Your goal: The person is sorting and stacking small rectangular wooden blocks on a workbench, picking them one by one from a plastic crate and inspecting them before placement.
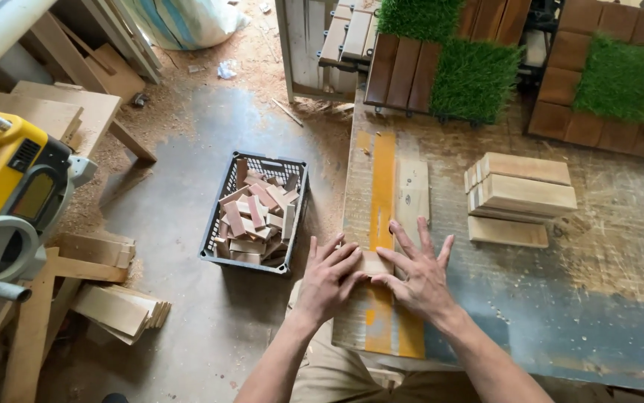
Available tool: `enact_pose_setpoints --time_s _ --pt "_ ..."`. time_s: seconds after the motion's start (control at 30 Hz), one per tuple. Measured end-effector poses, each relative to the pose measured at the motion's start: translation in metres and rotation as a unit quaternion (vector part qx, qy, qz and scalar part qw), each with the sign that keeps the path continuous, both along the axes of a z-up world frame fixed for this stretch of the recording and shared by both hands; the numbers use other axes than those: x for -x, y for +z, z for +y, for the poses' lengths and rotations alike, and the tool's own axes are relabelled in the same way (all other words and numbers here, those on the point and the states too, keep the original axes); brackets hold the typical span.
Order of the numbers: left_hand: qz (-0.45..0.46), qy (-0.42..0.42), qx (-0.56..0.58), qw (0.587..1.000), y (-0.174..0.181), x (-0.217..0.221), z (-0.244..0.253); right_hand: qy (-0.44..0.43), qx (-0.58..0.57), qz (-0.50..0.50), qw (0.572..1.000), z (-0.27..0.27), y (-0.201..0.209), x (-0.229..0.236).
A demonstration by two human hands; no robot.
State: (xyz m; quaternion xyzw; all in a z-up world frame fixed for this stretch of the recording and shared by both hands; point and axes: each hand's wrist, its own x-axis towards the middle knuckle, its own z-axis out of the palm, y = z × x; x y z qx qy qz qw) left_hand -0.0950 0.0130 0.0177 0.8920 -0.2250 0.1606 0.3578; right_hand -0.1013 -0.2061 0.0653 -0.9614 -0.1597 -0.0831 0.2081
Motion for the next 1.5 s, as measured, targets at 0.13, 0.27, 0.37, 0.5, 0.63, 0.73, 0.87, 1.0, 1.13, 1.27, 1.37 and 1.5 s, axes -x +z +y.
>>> enact_pose_setpoints --time_s 0.13,0.27,0.37,0.5,0.63,0.73,0.87,1.0,1.13,1.27,1.37,1.5 --pt "0.009 0.004 -0.016 1.0 -0.016 -0.035 -0.004 -0.021 0.008 0.033 0.999 -0.001 -0.002 -0.029" --pt "0.003 -0.001 -0.017 1.0 -0.028 -0.068 -0.008 -0.036 0.022 0.04 0.998 -0.003 0.0 -0.055" --pt "0.005 0.001 -0.006 1.0 -0.031 -0.081 -0.009 -0.037 0.028 0.044 0.998 -0.004 0.0 -0.068" --pt "0.025 -0.006 -0.002 1.0 -0.019 -0.088 -0.01 -0.046 0.038 0.056 0.997 -0.005 0.0 -0.078" --pt "0.028 -0.005 -0.004 1.0 -0.018 -0.095 -0.01 -0.045 0.046 0.058 0.996 -0.007 0.0 -0.085" --pt "0.027 -0.003 -0.002 1.0 -0.019 -0.101 -0.012 -0.055 0.055 0.065 0.995 -0.008 -0.001 -0.091" --pt "0.035 -0.001 -0.021 0.999 -0.024 -0.108 -0.013 -0.069 0.062 0.088 0.992 -0.005 0.002 -0.097" --pt "0.074 0.002 -0.046 0.996 -0.017 -0.132 -0.016 -0.093 0.078 0.113 0.986 -0.007 -0.005 -0.119" --pt "0.075 0.019 -0.098 0.992 -0.007 -0.159 -0.027 -0.123 0.066 0.134 0.981 0.002 0.0 -0.136" --pt "-0.01 0.073 -0.175 0.982 -0.023 -0.185 -0.046 -0.162 0.079 0.108 0.978 0.011 -0.003 -0.139" --pt "-0.066 0.048 -0.162 0.983 -0.024 -0.187 -0.039 -0.161 0.027 0.055 0.985 0.017 0.023 -0.116" --pt "-0.133 0.024 -0.038 0.99 -0.02 -0.162 -0.034 -0.116 -0.134 0.041 0.983 0.005 0.067 -0.066"
